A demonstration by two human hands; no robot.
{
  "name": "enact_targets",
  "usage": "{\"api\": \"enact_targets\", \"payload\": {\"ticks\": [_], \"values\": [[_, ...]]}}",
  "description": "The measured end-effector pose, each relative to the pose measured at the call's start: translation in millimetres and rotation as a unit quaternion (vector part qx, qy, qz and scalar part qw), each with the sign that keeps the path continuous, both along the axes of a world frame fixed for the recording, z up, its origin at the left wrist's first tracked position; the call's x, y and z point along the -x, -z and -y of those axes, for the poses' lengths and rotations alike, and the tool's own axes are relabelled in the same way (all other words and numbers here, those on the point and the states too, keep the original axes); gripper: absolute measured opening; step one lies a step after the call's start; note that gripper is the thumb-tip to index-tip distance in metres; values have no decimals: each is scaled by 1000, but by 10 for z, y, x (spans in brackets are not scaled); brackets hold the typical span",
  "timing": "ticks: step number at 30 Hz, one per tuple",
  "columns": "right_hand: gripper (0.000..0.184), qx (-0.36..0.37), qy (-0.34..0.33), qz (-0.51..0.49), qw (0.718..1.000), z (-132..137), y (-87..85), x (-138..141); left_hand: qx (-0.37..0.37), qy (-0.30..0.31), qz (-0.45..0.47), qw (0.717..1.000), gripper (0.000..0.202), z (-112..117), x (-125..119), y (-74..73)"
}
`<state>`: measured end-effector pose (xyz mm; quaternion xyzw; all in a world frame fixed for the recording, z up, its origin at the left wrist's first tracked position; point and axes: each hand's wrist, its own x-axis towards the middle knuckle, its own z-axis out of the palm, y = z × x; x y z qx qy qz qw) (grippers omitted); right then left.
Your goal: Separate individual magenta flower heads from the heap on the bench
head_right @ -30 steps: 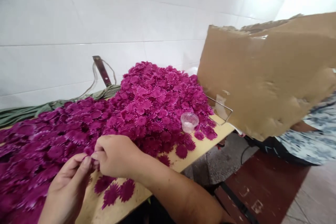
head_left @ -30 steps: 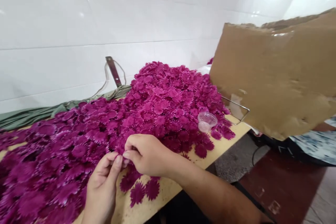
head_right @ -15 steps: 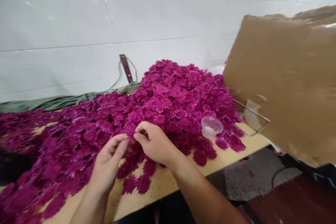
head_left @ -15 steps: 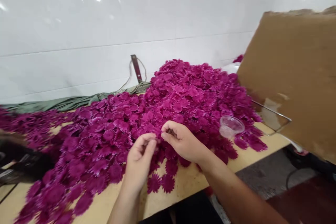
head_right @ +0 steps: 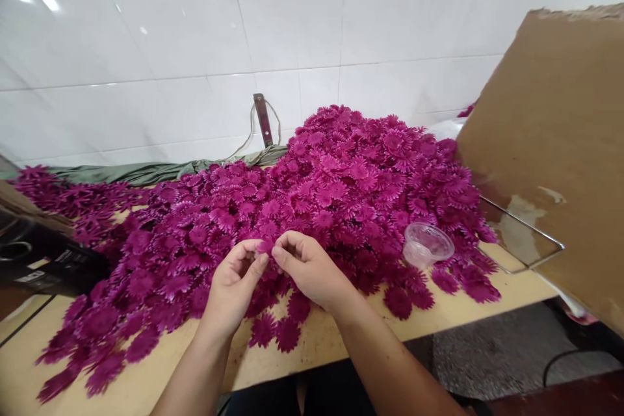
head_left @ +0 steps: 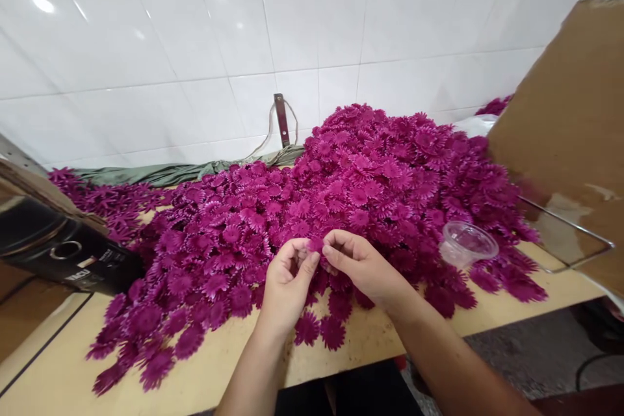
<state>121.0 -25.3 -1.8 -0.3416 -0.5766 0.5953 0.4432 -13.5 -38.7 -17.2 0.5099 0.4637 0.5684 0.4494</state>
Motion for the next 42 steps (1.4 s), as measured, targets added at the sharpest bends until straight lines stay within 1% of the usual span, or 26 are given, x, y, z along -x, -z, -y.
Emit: {"api": "enact_targets", "payload": {"ticks": [2, 5, 6, 8, 10, 12, 14, 15, 16, 17, 19, 20, 22, 23, 25, 26, 27, 28, 30, 31, 32, 33, 35, 37, 39, 42], "values": [[37, 11, -4, -1, 1000, 13, 14, 29, -9, 5, -18, 1000, 19, -3, 10, 6], [36, 43, -21, -23, 999, 18, 22, 77, -24, 39, -37, 998, 16, 6, 19, 24], [36, 50, -22, -34, 998, 15, 23, 95, -35, 41, -45, 998, 15, 12, 17, 29], [35, 50, -14, -47, 998, 3, 20, 119, -68, 25, -76, 994, 13, 19, 25, 30], [34, 41, 2, -53, 998, -4, 13, 105, -103, -15, -118, 988, 13, 9, 82, 21], [32, 46, 31, -78, 995, -1, 2, 27, -123, -81, -150, 978, 15, -22, 216, 10], [31, 54, 80, -114, 989, 4, -17, -97, -121, -165, -155, 967, 14, -65, 398, 0], [30, 54, 104, -119, 986, -4, -31, -159, -105, -193, -148, 964, 13, -89, 481, -6], [30, 49, 121, -108, 986, -24, -50, -209, -90, -199, -135, 966, 12, -113, 542, -16], [29, 37, 129, -83, 987, -63, -76, -240, -81, -190, -124, 971, 11, -139, 573, -29], [25, -7, 142, -2, 990, -204, -152, -231, -73, -149, -112, 980, 11, -208, 535, -71], [20, -33, 162, 37, 986, -302, -202, -194, -75, -127, -108, 983, 10, -253, 477, -97], [9, -76, 229, 93, 966, -511, -313, -81, -90, -109, -102, 985, 11, -360, 340, -152], [8, -85, 263, 103, 955, -599, -365, -25, -97, -105, -103, 984, 15, -413, 284, -176], [15, -120, 307, 132, 935, -688, -439, 38, -110, -110, -141, 978, 22, -485, 233, -206], [18, -155, 315, 158, 923, -678, -453, 26, -116, -109, -172, 972, 22, -494, 238, -208], [19, -203, 318, 194, 906, -634, -450, -21, -122, -104, -205, 966, 21, -482, 257, -201], [18, -257, 318, 235, 882, -562, -434, -105, -128, -93, -237, 959, 21, -452, 281, -187], [14, -344, 320, 320, 823, -374, -376, -376, -121, -49, -280, 951, 25, -361, 315, -144], [12, -366, 327, 360, 794, -276, -347, -550, -116, -31, -300, 946, 26, -317, 310, -124], [11, -369, 343, 397, 767, -185, -326, -740, -116, -9, -321, 940, 26, -281, 284, -110], [10, -354, 363, 434, 745, -107, -315, -938, -127, 12, -339, 932, 26, -259, 233, -105], [7, -290, 396, 505, 710, 6, -320, -1324, -168, 59, -356, 917, 26, -253, 51, -133], [7, -203, 394, 573, 690, 56, -338, -1640, -222, 102, -355, 902, 25, -280, -221, -206], [9, -128, 361, 618, 686, 48, -327, -1845, -272, 140, -356, 883, 25, -312, -535, -298], [19, -79, 314, 631, 705, -44, -227, -1953, -325, 191, -374, 847, 26, -350, -971, -396]]}}
